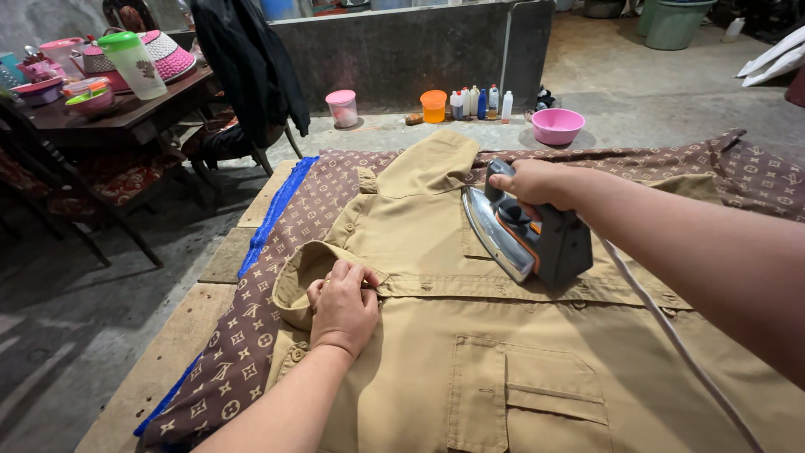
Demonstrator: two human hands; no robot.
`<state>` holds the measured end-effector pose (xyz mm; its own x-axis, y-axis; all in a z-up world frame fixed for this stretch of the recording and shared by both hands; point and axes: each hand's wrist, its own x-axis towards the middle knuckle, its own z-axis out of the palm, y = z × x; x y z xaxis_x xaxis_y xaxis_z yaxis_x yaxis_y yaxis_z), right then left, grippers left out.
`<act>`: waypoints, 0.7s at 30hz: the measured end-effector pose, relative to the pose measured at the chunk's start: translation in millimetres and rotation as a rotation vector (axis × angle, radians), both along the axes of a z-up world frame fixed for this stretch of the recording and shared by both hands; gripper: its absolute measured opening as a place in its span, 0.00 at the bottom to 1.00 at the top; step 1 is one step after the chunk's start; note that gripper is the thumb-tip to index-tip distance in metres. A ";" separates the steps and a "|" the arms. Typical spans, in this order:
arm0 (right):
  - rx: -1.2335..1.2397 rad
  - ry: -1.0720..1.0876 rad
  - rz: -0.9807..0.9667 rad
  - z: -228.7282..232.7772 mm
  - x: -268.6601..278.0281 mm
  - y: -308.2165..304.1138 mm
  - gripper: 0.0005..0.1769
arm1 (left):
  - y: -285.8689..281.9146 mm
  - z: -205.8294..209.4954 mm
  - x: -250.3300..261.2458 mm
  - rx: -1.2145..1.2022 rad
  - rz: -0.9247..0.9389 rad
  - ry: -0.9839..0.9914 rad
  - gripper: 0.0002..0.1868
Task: The person irons a tan short-sleeved shirt on a patterned ironing board. They smooth the fabric with one hand while moving the iron with the other, working over the body, sleeves, and collar. The shirt is flipped to iron the back side, and the person continues to press the fabric until the clip ends.
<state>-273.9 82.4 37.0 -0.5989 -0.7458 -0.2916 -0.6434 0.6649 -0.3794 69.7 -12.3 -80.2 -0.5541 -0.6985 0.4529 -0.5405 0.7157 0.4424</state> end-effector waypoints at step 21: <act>-0.014 -0.073 0.051 5.5 16.8 0.7 0.30 | 0.5 2.0 -1.0 0.016 -0.004 -0.014 0.07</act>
